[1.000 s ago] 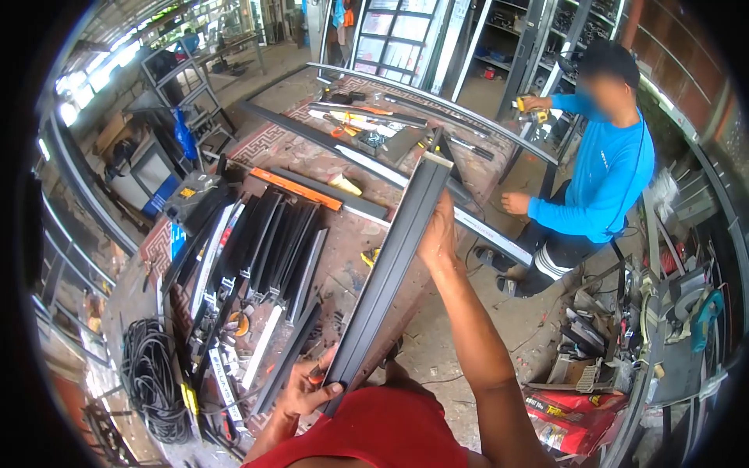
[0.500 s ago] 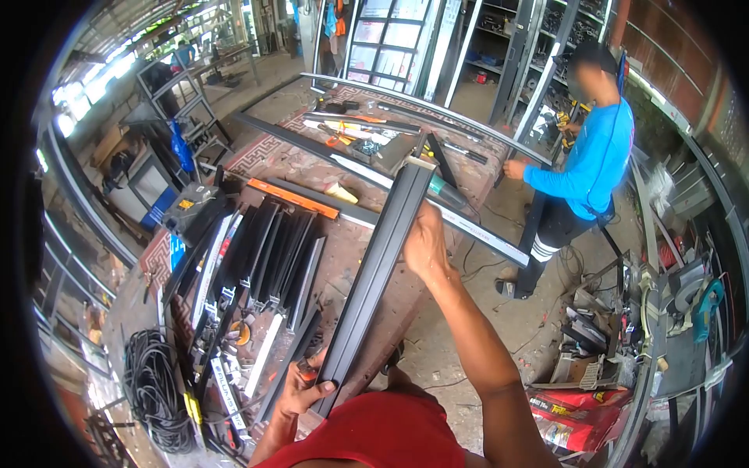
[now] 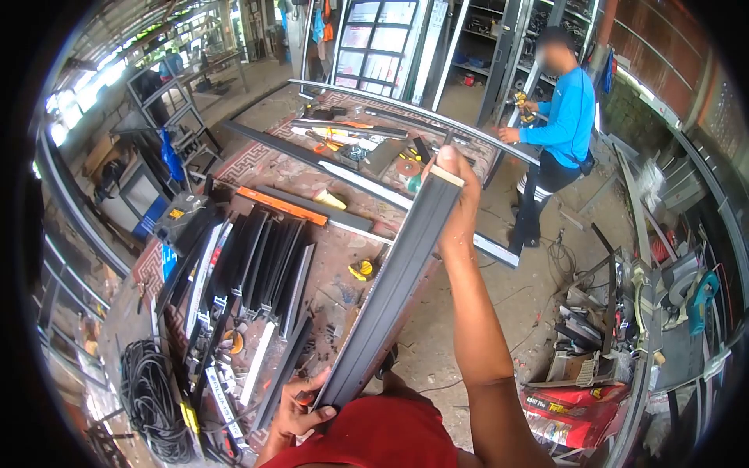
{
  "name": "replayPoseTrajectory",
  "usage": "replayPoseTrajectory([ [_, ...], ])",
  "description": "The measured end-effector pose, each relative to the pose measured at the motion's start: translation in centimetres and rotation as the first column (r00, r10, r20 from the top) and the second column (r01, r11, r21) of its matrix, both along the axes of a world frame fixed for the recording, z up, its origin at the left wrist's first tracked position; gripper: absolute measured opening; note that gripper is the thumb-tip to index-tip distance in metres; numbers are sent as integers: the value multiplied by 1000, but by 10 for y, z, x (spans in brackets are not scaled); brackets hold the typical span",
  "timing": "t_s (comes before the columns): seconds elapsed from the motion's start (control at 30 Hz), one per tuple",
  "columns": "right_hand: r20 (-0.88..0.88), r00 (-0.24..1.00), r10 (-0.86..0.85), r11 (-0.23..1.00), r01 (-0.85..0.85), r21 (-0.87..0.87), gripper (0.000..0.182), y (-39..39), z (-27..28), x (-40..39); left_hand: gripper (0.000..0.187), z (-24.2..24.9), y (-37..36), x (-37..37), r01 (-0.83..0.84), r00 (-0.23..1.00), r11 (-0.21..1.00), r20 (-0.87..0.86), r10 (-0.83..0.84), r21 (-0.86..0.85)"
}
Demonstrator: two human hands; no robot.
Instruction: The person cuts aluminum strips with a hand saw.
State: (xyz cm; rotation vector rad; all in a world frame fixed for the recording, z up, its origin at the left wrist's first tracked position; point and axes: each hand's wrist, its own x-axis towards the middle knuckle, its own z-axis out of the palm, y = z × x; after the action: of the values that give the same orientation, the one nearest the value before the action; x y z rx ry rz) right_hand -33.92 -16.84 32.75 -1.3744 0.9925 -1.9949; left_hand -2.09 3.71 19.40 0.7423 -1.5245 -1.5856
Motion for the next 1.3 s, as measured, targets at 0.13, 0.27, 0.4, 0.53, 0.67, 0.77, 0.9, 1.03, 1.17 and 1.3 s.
replayPoseTrajectory([
  [0.13,-162,982,-95,994,102,37,42,22,15,11,66,-7,2,0,-15,998,999,-63,17,37],
  [0.27,-267,962,-60,995,36,-96,32,20,3,11,69,-7,1,2,19,999,995,-51,-14,93],
  [0.4,-374,927,29,999,-36,-12,24,18,-20,19,70,3,0,-9,-127,992,963,3,130,238],
  [0.53,-275,961,35,999,-41,-16,24,14,-39,56,66,4,-20,-12,-210,949,894,-137,284,395],
  [0.67,212,867,452,852,-490,187,57,-31,-57,9,52,-18,-43,0,323,804,815,-593,31,481],
  [0.77,584,727,361,846,-519,124,66,-21,-17,48,62,-34,-46,-4,628,544,694,-836,-66,353],
  [0.9,695,631,345,880,-475,-6,56,-33,-12,48,62,-45,-46,-7,681,491,630,-871,-12,375],
  [1.03,606,780,155,960,-263,94,38,-53,-33,25,93,-32,-48,-4,204,844,749,-501,191,630],
  [1.17,426,905,4,953,-133,273,40,-95,-62,-58,70,-41,-34,24,89,736,747,-548,397,659],
  [1.3,574,818,27,942,-213,259,26,-137,-119,-126,56,-35,-37,21,105,709,810,-615,346,577],
])
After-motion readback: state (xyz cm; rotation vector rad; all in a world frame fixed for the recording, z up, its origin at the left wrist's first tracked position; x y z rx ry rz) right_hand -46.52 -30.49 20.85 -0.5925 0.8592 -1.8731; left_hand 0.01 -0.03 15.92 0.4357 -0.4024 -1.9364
